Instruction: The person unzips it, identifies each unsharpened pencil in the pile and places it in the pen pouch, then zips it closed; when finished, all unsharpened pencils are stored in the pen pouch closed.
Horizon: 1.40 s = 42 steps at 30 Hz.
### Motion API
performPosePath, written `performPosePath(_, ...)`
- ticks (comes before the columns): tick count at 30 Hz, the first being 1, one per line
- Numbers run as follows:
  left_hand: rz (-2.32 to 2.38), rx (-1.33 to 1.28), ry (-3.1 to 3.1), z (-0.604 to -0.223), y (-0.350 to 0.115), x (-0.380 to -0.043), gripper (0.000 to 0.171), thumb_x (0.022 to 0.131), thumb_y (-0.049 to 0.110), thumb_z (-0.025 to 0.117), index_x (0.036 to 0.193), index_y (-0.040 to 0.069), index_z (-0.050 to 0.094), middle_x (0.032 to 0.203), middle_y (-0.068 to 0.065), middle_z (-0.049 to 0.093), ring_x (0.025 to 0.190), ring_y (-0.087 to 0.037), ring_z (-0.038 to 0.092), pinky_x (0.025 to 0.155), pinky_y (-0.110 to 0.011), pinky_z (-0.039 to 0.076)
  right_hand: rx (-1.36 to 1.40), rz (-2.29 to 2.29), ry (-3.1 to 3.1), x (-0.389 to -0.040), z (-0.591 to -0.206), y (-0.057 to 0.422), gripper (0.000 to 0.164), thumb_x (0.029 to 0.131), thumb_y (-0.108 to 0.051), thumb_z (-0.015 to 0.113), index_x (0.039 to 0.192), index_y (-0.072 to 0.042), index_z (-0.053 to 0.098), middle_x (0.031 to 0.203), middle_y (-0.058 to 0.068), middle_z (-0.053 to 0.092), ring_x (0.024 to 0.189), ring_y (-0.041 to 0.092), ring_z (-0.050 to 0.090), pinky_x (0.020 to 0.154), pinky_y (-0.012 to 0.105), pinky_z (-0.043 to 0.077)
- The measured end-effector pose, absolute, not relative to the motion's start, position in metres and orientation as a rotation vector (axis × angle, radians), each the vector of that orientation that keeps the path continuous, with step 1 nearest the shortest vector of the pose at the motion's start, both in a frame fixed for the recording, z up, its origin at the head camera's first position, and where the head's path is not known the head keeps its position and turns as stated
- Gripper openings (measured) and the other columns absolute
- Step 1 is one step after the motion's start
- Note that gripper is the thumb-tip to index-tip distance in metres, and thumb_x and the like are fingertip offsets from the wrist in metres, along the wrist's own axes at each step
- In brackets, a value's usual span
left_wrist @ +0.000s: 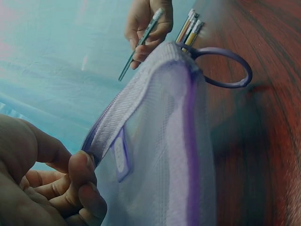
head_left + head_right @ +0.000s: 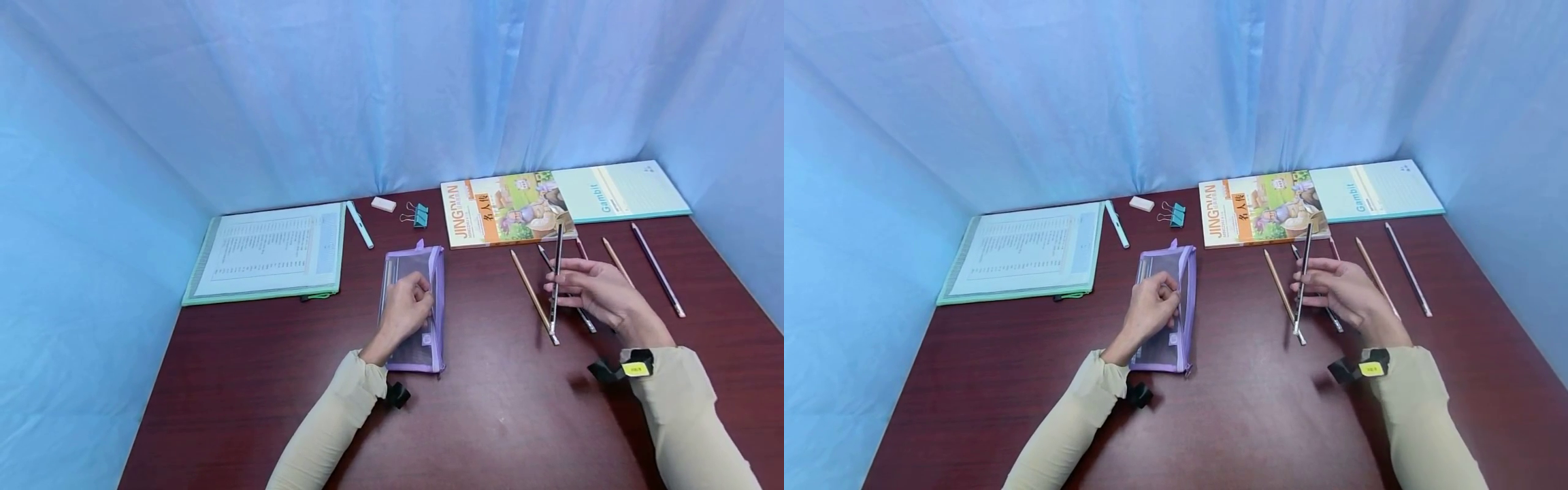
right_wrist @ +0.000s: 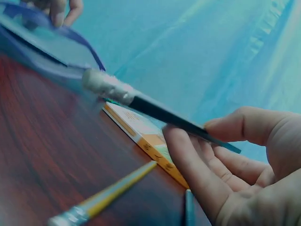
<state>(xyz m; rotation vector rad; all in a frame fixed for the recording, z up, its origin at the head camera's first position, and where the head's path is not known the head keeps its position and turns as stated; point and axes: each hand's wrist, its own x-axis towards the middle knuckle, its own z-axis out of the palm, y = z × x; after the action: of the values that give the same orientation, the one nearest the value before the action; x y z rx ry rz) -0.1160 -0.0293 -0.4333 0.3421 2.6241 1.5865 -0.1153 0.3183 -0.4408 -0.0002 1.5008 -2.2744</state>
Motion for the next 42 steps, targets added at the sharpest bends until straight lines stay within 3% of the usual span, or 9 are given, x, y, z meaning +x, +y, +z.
performPosePath(11, 1.564, 0.357, 2.643, -0.433, -0.03, -0.116, 0.007, 0.086, -0.003, 0.053, 0.087, -0.004, 0.06, 0.061, -0.019, 0.068, 0.036, 0.005, 0.046, 0.038, -0.014, 0.037, -0.034, -2.301, 1.28, -0.114, -0.448, 0.306, 0.036, 0.101, 0.008, 0.04, 0.116, -0.007, 0.069, 0.103, 0.007, 0.075, 0.094, 0.017, 0.075, 0.08, 0.037, 0.062)
performPosePath(18, 1.575, 0.344, 2.627, -0.433, -0.029, -0.116, 0.006, 0.085, -0.003, 0.054, 0.087, -0.004, 0.059, 0.061, -0.019, 0.068, 0.036, 0.004, 0.047, 0.038, -0.015, 0.038, -0.082, -2.243, 1.304, -0.111, -0.447, 0.287, 0.034, 0.101, 0.007, 0.042, 0.118, -0.008, 0.068, 0.101, 0.006, 0.076, 0.093, 0.016, 0.075, 0.078, 0.033, 0.062)
performPosePath(24, 1.58, 0.343, 2.63, -0.433, -0.029, -0.116, 0.007, 0.085, -0.003, 0.053, 0.087, -0.004, 0.059, 0.061, -0.019, 0.068, 0.036, 0.004, 0.047, 0.038, -0.014, 0.038, -0.079, -2.115, 1.388, -0.112, -0.45, 0.256, 0.03, 0.1, 0.004, 0.047, 0.118, -0.011, 0.067, 0.101, 0.004, 0.074, 0.091, 0.015, 0.075, 0.081, 0.039, 0.062)
performPosePath(27, 1.584, 0.344, 2.631, -0.433, -0.029, -0.116, 0.007, 0.085, -0.003, 0.053, 0.087, -0.004, 0.059, 0.061, -0.019, 0.067, 0.036, 0.004, 0.047, 0.038, -0.015, 0.038, -0.041, -2.034, 1.452, -0.113, -0.45, 0.238, 0.031, 0.099, 0.002, 0.051, 0.128, -0.001, 0.059, 0.1, 0.004, 0.074, 0.09, 0.015, 0.075, 0.081, 0.042, 0.062)
performPosePath(31, 1.587, 0.347, 2.637, -0.432, -0.03, -0.116, 0.007, 0.084, -0.003, 0.052, 0.086, -0.003, 0.059, 0.06, -0.018, 0.067, 0.036, 0.004, 0.046, 0.038, -0.015, 0.038, -0.033, -1.932, 1.499, -0.117, -0.452, 0.213, 0.052, 0.099, 0.002, 0.05, 0.146, 0.016, 0.032, 0.098, 0.0, 0.075, 0.089, 0.014, 0.074, 0.081, 0.042, 0.062)
performPosePath(33, 1.586, 0.347, 2.641, -0.432, -0.03, -0.116, 0.007, 0.084, -0.003, 0.052, 0.086, -0.003, 0.059, 0.06, -0.018, 0.067, 0.036, 0.004, 0.047, 0.038, -0.016, 0.039, -0.042, -1.887, 1.514, -0.12, -0.454, 0.201, 0.058, 0.098, 0.002, 0.049, 0.148, 0.018, 0.024, 0.096, -0.001, 0.076, 0.088, 0.013, 0.074, 0.08, 0.041, 0.062)
performPosePath(42, 1.588, 0.342, 2.617, -0.431, -0.03, -0.117, 0.008, 0.085, -0.003, 0.053, 0.089, -0.004, 0.06, 0.062, -0.018, 0.067, 0.037, 0.003, 0.048, 0.039, -0.017, 0.041, -0.005, -1.833, 1.622, -0.132, -0.454, 0.162, 0.058, 0.095, 0.003, 0.053, 0.146, 0.015, 0.03, 0.092, -0.001, 0.075, 0.084, 0.012, 0.074, 0.073, 0.034, 0.062)
